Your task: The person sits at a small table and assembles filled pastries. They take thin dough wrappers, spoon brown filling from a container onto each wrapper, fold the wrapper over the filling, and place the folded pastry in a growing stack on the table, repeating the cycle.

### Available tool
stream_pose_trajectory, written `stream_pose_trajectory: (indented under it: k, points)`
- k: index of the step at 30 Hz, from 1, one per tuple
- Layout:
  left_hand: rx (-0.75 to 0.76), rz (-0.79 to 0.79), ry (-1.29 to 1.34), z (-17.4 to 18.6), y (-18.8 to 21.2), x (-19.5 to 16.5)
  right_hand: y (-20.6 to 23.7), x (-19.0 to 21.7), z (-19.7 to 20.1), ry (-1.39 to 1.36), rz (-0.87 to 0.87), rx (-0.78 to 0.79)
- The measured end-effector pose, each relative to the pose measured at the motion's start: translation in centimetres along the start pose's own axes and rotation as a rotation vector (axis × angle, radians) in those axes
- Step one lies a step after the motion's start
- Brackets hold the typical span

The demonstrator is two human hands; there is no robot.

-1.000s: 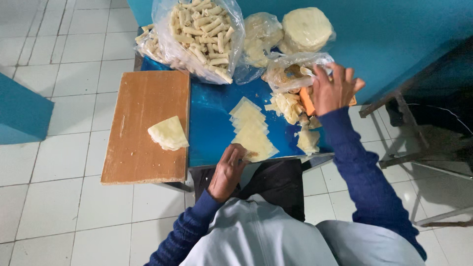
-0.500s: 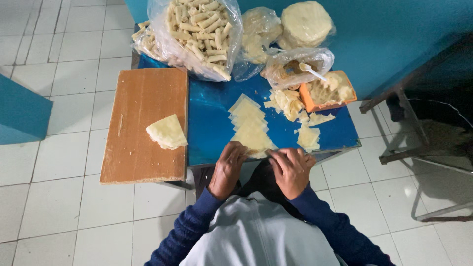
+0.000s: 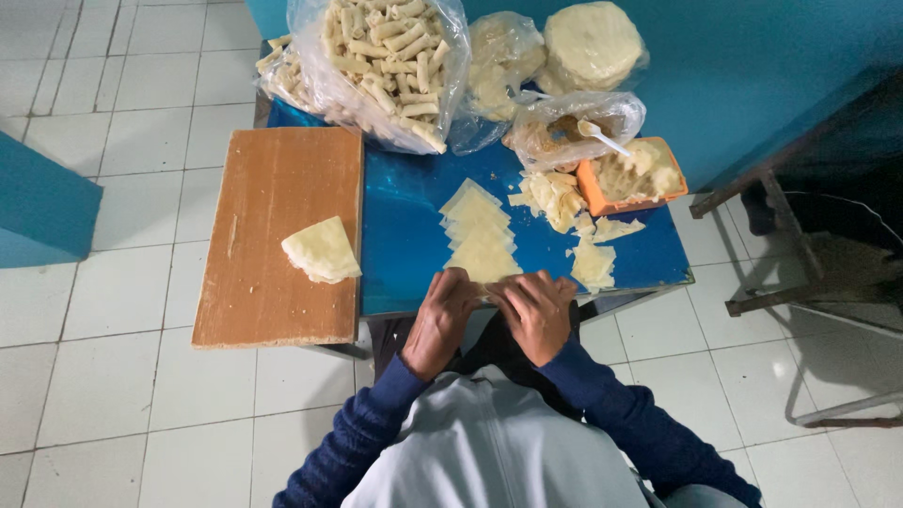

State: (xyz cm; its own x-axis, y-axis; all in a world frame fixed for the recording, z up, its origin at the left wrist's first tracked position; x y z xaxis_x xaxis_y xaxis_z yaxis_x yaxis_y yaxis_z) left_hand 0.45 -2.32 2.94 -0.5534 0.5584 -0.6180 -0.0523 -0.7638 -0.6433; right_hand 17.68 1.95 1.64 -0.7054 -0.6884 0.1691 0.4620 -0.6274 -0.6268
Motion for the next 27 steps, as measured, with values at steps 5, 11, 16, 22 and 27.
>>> stream_pose_trajectory:
  k: [5, 11, 16, 22, 27]
  points:
    - [0.03, -0.041, -0.142, 0.1, -1.9, 0.8, -1.6, -1.6, -1.1, -0.155, -0.093, 0.114]
    - [0.103, 0.021, -0.093, -0.7, -2.8, 2.1, -2.7, -1.8, -1.6, -0.26, -0.125, 0.131]
    - [0.104, 0.101, 0.028, -0.4, -2.3, 1.7, -1.7, -0.4, -0.8, -0.164, 0.031, -0.011]
    - [0.105, 0.064, 0.009, -0.2, -2.2, 1.5, -1.7, 0.1, -0.4, -0.103, 0.086, -0.048]
    - [0.106, 0.096, 0.02, -0.7, -2.2, 2.5, -2.4, -0.1, 0.0, -0.114, 0.095, -0.017]
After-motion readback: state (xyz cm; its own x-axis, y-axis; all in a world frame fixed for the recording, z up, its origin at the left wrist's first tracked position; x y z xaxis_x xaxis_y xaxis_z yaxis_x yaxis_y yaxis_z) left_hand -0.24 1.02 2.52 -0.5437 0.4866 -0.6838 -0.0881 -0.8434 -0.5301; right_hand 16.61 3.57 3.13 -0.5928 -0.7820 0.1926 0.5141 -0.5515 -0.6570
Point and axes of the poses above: each hand's wrist, its own y-axis away from the middle knuckle, its own z-axis out of the back of the hand, x = y × z, the point moved 3 cm from there along -y, towards the middle knuckle, and after that the axes turned 4 degrees about -x, right-handed, at the moved point
